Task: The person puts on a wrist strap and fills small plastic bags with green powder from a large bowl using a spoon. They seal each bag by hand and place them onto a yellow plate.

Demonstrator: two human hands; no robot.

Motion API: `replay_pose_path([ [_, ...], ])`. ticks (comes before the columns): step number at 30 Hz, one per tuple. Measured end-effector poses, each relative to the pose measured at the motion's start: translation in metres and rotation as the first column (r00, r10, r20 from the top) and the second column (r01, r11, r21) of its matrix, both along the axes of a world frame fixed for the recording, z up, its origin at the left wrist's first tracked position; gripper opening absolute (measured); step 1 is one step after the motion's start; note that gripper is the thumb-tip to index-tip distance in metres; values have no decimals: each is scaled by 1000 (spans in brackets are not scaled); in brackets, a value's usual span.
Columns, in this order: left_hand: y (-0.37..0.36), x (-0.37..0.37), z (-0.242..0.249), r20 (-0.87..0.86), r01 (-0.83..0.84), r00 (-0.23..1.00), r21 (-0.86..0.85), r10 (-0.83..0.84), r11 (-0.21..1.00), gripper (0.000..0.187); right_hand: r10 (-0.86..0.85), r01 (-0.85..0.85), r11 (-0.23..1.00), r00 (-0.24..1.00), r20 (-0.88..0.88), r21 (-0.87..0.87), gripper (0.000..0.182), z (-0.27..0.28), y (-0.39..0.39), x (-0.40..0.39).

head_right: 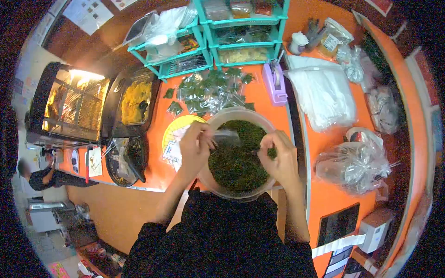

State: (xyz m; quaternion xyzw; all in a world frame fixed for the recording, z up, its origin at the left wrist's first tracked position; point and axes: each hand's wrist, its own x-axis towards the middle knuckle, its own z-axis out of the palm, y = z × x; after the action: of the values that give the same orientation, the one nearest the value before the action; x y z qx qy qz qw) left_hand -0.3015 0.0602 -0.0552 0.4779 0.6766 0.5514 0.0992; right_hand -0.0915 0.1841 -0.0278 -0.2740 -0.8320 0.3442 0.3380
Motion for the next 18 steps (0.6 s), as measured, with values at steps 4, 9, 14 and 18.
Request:
replay_pose_path([
  [4, 39, -28, 20, 18, -89, 996, 154, 87, 984, 10, -11, 10, 1000, 998, 56, 19, 10, 3, 22, 22],
  [9, 51, -27, 18, -42, -24, 999, 133, 30, 991, 7, 60, -64, 996, 996, 71, 56, 18, 19, 18, 11],
  [14, 32, 0, 35, 24, 4, 1000, 10, -4, 1000, 13, 46, -36, 975, 998, -44, 219, 33, 25, 18, -33],
  [18, 18, 5, 40, -2, 20, 1000, 12, -20, 1000, 24, 130, -155, 980, 974, -188, -127, 16, 19, 5, -38],
])
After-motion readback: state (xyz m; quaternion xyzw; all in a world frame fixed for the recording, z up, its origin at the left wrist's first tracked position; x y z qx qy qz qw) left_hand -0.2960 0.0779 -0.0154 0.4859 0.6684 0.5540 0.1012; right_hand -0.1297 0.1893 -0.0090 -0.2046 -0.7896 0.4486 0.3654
